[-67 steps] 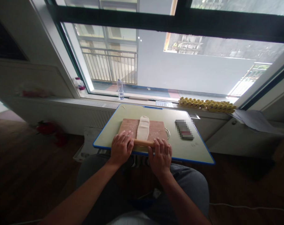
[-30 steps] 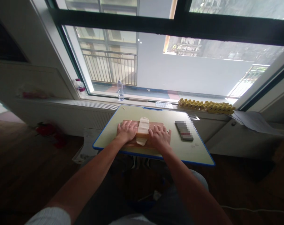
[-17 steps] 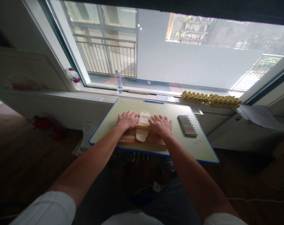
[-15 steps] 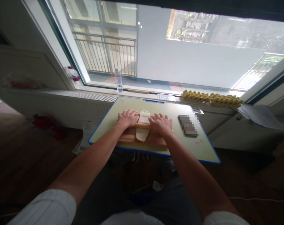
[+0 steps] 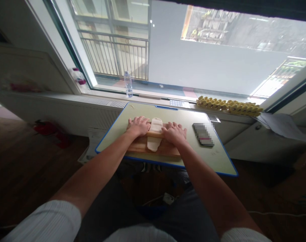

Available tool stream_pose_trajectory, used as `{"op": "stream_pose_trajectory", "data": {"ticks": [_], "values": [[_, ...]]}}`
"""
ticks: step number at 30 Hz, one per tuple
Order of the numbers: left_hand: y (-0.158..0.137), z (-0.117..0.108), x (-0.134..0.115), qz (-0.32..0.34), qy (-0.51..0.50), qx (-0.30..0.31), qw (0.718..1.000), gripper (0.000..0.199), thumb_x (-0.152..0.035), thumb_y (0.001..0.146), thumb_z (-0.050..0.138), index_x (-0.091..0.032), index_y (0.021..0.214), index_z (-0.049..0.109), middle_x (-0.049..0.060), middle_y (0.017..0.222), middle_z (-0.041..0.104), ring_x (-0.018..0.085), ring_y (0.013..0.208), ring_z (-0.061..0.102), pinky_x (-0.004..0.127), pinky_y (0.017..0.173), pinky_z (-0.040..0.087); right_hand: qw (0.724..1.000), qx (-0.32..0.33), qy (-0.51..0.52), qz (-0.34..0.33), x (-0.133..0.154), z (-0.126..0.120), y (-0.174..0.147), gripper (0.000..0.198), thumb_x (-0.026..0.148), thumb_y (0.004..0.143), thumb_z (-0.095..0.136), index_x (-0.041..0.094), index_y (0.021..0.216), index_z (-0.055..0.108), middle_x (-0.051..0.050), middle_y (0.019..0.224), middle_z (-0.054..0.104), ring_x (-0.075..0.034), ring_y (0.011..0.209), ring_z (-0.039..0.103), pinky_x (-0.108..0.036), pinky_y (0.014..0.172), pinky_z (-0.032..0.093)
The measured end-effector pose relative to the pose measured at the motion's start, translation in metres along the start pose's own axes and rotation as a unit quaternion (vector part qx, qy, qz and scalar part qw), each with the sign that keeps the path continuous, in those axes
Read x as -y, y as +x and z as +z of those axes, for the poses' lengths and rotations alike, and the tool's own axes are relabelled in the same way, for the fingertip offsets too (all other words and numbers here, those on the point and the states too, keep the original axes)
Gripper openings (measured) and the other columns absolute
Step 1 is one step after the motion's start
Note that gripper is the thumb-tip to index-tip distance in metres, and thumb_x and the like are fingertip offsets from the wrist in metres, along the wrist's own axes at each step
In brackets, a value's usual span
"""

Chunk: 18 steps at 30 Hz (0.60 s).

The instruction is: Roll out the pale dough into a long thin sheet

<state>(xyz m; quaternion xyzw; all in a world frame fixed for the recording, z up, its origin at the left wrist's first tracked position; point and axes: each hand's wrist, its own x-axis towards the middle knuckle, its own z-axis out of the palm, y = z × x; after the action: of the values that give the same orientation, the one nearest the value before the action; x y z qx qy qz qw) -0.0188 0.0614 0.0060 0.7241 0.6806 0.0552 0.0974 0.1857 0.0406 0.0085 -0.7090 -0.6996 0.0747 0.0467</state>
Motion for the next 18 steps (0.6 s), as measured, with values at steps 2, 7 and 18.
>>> {"op": "stream_pose_trajectory", "data": {"ticks": [2,7,18], "values": [[-0.009,0.002,0.000,-0.002,0.002,-0.007,1.000,0.063,-0.049,0.103,0.031,-0.032,0.160,0.052,0.009,0.176,0.037,0.035,0.159,0.035,0.070,0.130,0.015,1.000,-0.011,-0.010,0.000,0.002,0.001,-0.011,0.071,0.059,0.104,0.034,0.025,0.166,0.044,-0.009,0.174,0.039,-0.035,0.154,0.037,-0.063,0.126,0.027],[-0.043,0.010,-0.002,0.010,0.003,-0.065,0.998,0.061,-0.048,0.104,0.033,-0.029,0.157,0.058,0.008,0.173,0.042,0.035,0.159,0.035,0.068,0.131,0.016,0.997,-0.056,-0.056,-0.002,0.004,0.009,-0.045,0.066,0.053,0.110,0.026,0.023,0.166,0.045,-0.008,0.174,0.038,-0.034,0.157,0.033,-0.061,0.127,0.025],[-0.096,0.025,0.003,0.036,-0.027,-0.115,0.992,0.059,-0.047,0.106,0.036,-0.027,0.157,0.058,0.008,0.170,0.047,0.033,0.158,0.040,0.067,0.132,0.019,0.995,-0.065,-0.063,-0.051,0.004,0.007,-0.084,0.058,0.048,0.111,0.032,0.024,0.160,0.053,-0.011,0.169,0.046,-0.033,0.157,0.035,-0.065,0.126,0.021]]}}
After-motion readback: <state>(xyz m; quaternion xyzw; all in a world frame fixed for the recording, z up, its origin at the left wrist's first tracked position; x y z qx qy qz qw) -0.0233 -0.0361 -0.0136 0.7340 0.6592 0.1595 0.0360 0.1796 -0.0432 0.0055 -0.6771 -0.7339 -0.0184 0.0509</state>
